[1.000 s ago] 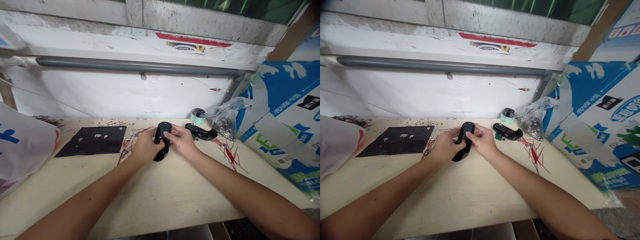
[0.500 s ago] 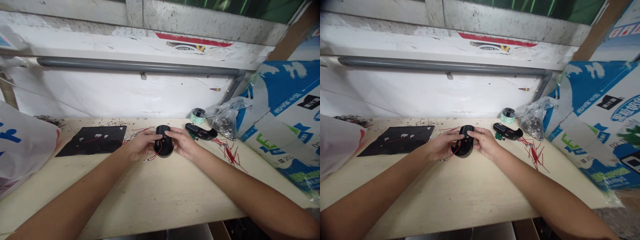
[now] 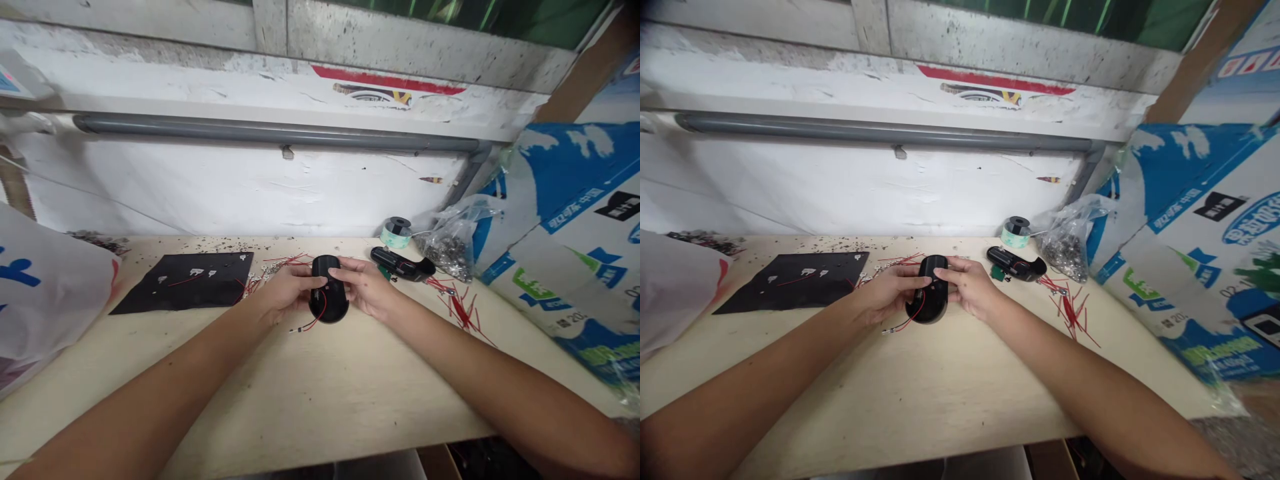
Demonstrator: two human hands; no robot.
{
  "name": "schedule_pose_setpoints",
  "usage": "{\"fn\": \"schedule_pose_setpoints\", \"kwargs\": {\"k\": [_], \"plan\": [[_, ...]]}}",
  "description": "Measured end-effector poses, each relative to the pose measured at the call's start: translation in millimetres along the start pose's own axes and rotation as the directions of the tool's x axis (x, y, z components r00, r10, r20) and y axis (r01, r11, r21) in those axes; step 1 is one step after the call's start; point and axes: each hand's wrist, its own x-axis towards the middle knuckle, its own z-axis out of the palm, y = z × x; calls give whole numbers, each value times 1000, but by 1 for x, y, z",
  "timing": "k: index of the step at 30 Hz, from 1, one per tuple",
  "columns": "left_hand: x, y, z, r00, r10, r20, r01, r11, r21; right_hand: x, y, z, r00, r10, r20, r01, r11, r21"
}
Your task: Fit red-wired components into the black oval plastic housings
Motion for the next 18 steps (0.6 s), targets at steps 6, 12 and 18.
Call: {"fn": "schedule_pose_setpoints", "kwargs": {"k": [6, 12, 18], "plan": [[-1, -2, -5, 999, 33, 8, -32, 999, -8, -1, -5, 2, 999, -31, 33, 31, 999, -10], [1, -5, -16, 988, 73, 138, -59, 993, -104, -5, -10, 9, 995, -102, 15, 103, 994, -46], [1, -5, -18, 979, 54, 197, -29, 992, -126, 2, -8, 9, 975, -211, -72, 189, 954, -233]]}}
